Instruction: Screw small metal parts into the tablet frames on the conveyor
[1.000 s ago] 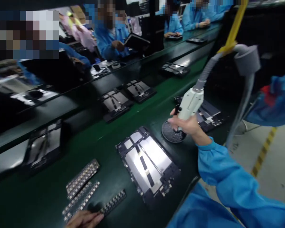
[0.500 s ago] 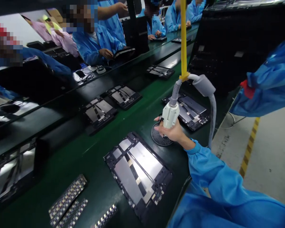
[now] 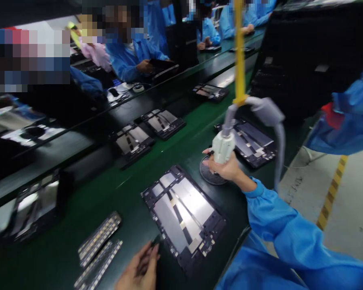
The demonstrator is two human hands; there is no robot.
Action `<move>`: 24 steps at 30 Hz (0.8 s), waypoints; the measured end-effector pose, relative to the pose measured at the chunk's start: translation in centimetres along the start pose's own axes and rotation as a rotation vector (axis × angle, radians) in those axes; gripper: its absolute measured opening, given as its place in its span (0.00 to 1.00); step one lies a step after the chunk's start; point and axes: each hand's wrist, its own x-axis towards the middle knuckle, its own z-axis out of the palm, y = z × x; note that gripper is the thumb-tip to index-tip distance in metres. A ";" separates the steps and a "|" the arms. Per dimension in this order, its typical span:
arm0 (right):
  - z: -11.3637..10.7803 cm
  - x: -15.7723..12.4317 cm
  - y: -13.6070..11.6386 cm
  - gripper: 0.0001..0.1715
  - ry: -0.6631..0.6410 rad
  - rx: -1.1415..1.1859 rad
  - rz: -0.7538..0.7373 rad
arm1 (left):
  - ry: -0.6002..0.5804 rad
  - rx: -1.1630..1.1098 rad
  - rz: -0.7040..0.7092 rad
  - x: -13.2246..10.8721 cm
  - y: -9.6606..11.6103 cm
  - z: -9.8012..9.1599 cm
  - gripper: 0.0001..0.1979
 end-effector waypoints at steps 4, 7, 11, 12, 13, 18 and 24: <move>3.0 -0.8 -2.9 0.15 -0.048 0.035 -0.111 | 0.004 -0.003 0.158 0.2 2.8 0.6 0.15; 7.4 -1.7 -4.6 0.15 -0.254 0.096 -0.100 | 0.077 -0.013 0.138 1.0 3.4 1.0 0.12; 13.5 -2.8 -4.1 0.14 -0.469 0.125 -0.015 | 0.140 0.028 0.083 0.8 2.0 -0.1 0.14; 14.5 -2.8 -3.5 0.13 -0.485 0.119 0.000 | 0.152 0.035 0.102 0.5 1.5 -0.6 0.15; 15.2 -2.8 -2.9 0.13 -0.492 0.110 0.012 | 0.171 0.037 0.131 0.2 1.1 -1.1 0.17; 15.7 -2.4 -1.4 0.13 -0.473 0.048 0.061 | 0.262 -0.010 0.235 -1.6 0.4 -3.1 0.17; 16.7 -2.7 -2.8 0.12 -0.446 0.127 0.018 | 0.199 -0.105 0.308 -3.0 1.6 -1.5 0.12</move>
